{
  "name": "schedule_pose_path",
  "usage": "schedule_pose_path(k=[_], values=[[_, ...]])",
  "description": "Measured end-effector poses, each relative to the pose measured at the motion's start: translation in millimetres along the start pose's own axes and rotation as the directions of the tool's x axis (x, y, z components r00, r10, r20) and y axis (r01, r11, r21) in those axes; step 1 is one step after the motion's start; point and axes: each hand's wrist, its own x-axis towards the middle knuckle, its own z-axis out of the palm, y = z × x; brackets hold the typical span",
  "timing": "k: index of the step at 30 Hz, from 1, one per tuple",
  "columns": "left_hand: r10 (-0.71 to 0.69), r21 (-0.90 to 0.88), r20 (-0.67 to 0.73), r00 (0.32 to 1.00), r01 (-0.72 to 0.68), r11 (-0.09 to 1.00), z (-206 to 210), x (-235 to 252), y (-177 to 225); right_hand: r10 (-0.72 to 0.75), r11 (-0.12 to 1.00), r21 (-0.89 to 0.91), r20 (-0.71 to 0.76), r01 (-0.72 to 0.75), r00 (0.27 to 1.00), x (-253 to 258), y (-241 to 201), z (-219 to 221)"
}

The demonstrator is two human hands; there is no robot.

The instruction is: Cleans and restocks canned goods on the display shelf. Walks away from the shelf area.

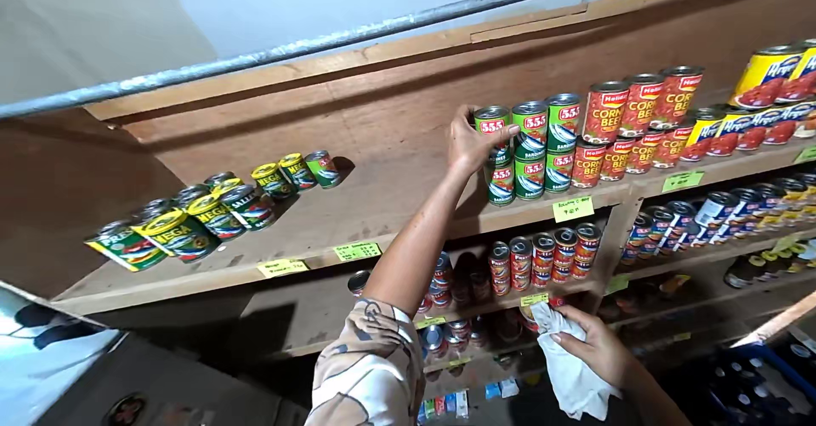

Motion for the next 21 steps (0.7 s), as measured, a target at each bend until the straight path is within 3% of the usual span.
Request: schedule_pose_path(k=[21], values=[[-0.123, -0.066, -0.053, 0.991, 0.119, 0.991, 16.3, -0.6, 3.4, 0.035, 0.999, -0.039, 0.008, -0.035, 0.999, 6.2, 8.2, -1.1]])
